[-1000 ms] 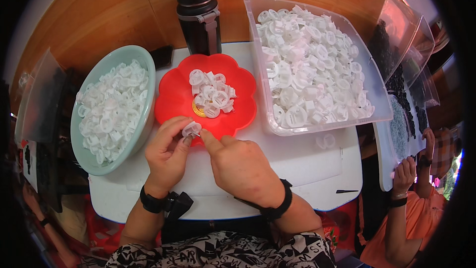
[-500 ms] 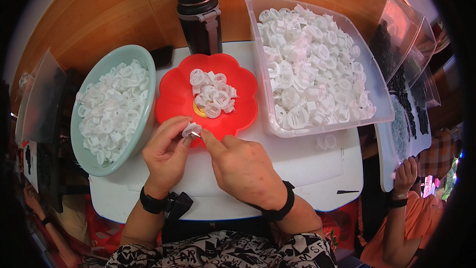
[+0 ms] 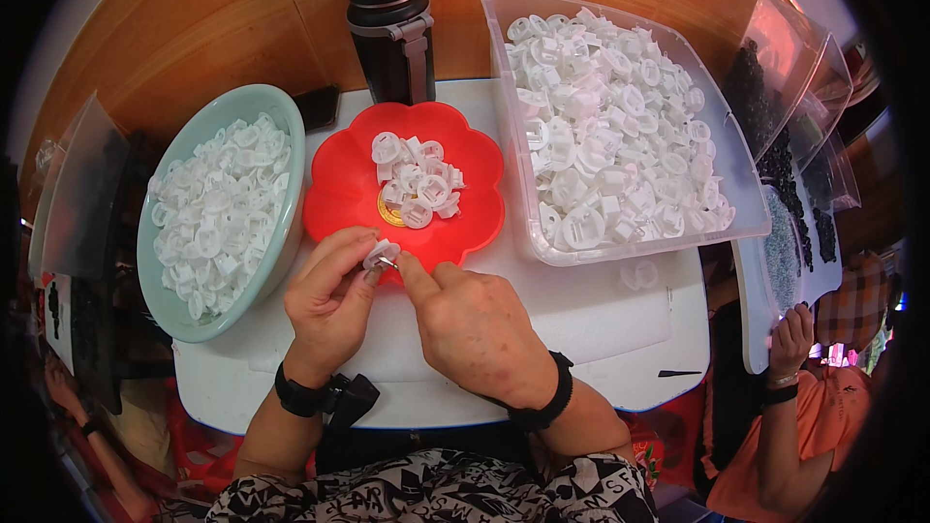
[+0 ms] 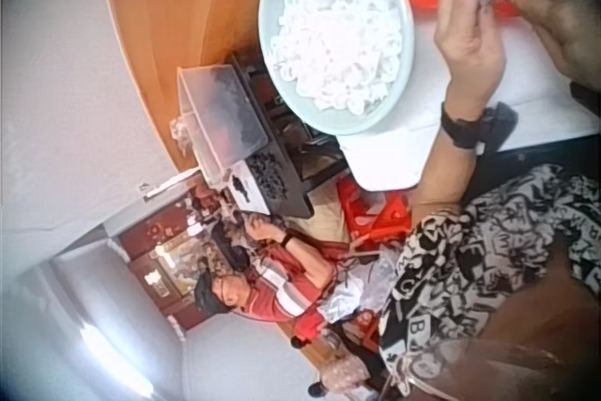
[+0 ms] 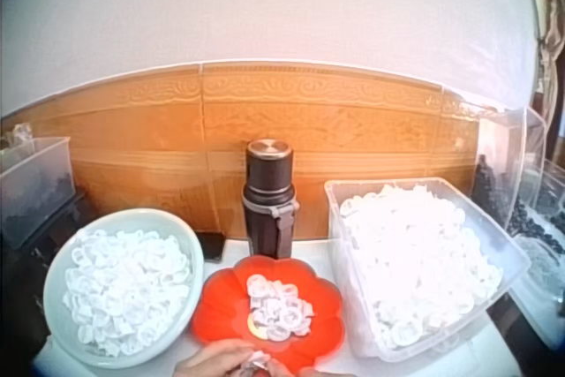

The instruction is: Processing small white plastic shoe components using a manual hook tool to clear holes.

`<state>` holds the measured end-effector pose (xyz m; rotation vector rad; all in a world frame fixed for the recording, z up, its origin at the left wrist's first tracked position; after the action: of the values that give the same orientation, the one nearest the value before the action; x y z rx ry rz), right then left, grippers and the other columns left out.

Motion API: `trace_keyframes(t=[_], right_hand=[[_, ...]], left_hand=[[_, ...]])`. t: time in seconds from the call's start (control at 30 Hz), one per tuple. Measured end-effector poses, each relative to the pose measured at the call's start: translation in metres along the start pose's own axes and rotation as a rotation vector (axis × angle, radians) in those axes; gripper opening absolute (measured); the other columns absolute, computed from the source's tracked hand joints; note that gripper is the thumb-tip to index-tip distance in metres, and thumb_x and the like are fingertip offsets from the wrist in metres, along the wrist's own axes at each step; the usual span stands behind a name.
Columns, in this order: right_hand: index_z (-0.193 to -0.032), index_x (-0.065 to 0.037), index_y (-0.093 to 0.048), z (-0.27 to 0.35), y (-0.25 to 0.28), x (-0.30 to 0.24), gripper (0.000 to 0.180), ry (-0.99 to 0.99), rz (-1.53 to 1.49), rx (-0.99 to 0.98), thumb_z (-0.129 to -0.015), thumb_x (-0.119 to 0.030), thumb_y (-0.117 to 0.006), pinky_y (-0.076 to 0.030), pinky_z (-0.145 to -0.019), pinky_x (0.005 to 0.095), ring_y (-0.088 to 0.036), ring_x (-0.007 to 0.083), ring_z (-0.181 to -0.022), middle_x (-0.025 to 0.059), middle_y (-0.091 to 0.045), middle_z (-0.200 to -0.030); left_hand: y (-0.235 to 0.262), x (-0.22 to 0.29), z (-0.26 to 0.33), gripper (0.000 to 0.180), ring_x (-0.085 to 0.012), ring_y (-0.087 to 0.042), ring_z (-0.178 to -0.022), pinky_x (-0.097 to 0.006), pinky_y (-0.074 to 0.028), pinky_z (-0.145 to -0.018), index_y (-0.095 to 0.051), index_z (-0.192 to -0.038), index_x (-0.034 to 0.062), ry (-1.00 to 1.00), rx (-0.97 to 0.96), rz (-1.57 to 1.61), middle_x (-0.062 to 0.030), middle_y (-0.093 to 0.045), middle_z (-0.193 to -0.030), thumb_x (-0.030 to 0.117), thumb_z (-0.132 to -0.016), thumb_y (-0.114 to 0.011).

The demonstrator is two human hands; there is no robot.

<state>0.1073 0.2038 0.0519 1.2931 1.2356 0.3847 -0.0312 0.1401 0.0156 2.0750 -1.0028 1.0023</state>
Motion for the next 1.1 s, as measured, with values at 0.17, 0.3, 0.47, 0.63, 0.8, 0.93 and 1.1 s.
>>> trace_keyframes(t=[0.17,0.3,0.47,0.63,0.8,0.93,1.1], right_hand=[[-0.116,0.007,-0.053,0.002,-0.003,-0.009,0.049,0.06,0.242,-0.015,-0.069,-0.004,-0.057,-0.047,-0.049,0.032,-0.059,0.0236,-0.056,0.0114,-0.057,-0.068],[-0.115,0.01,-0.054,0.003,-0.004,-0.015,0.05,0.082,0.333,-0.009,-0.067,-0.005,-0.058,-0.046,-0.047,0.0295,-0.059,0.0205,-0.056,0.0101,-0.056,-0.067],[-0.113,0.011,-0.056,0.002,-0.004,-0.019,0.05,0.097,0.388,-0.021,-0.066,-0.006,-0.058,-0.046,-0.045,0.0276,-0.058,0.0182,-0.056,0.0092,-0.055,-0.064],[-0.113,0.01,-0.056,0.002,-0.005,-0.019,0.049,0.099,0.411,-0.04,-0.066,-0.007,-0.058,-0.046,-0.045,0.0276,-0.058,0.0183,-0.056,0.0091,-0.055,-0.064],[-0.113,0.007,-0.055,0.0,-0.003,-0.01,0.044,0.082,0.295,0.019,-0.07,-0.006,-0.059,-0.046,-0.047,0.0305,-0.058,0.0212,-0.055,0.0102,-0.055,-0.064],[-0.113,0.003,-0.055,0.0,0.004,-0.001,0.038,0.018,-0.095,0.13,-0.075,-0.002,-0.059,-0.046,-0.05,0.036,-0.057,0.0276,-0.056,0.0125,-0.055,-0.065],[-0.111,0.003,-0.056,-0.002,0.006,0.001,0.036,-0.025,-0.199,0.204,-0.075,0.001,-0.059,-0.046,-0.051,0.0379,-0.056,0.03,-0.056,0.0136,-0.055,-0.066]], left_hand=[[0.0,0.003,-0.001,0.028,-0.0239,-0.062,-0.089,-0.029,-0.052,-0.074,-0.06,-0.102,-0.0066,-0.038,-0.01,-0.08,-0.0201,-0.059,-0.105,-0.016,-0.075,-0.057],[0.0,0.007,-0.002,0.028,-0.0284,-0.064,-0.082,-0.029,-0.052,-0.07,-0.06,-0.099,-0.0082,-0.117,0.011,-0.152,-0.022,-0.06,-0.1,-0.017,-0.072,-0.057],[-0.001,0.008,-0.001,0.028,-0.0278,-0.063,-0.08,-0.029,-0.052,-0.069,-0.059,-0.098,-0.009,-0.116,-0.002,-0.158,-0.0216,-0.06,-0.099,-0.018,-0.072,-0.056],[-0.001,0.007,-0.001,0.028,-0.028,-0.063,-0.08,-0.029,-0.052,-0.069,-0.059,-0.098,-0.0087,-0.113,-0.016,-0.157,-0.0216,-0.06,-0.098,-0.018,-0.071,-0.056],[0.002,0.002,-0.001,0.029,-0.0196,-0.06,-0.095,-0.027,-0.051,-0.077,-0.059,-0.105,-0.0062,0.027,-0.017,-0.037,-0.0195,-0.057,-0.112,-0.015,-0.078,-0.057],[0.004,0.002,-0.001,0.03,-0.0189,-0.058,-0.098,-0.027,-0.05,-0.08,-0.058,-0.11,-0.0055,0.045,0.034,0.093,-0.018,-0.055,-0.116,-0.013,-0.081,-0.056],[0.003,0.001,0.0,0.032,-0.0167,-0.058,-0.097,-0.027,-0.05,-0.084,-0.054,-0.113,-0.0064,0.168,0.046,0.264,-0.0149,-0.057,-0.111,-0.015,-0.082,-0.053]])
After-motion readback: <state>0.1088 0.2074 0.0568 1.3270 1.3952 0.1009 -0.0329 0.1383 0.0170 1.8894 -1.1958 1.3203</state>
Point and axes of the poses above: each hand's wrist, its own z-axis away from the middle knuckle, its own y-axis out of the back of the hand, x = y × z, the point moved 3 cm from there along -z, towards the middle knuckle
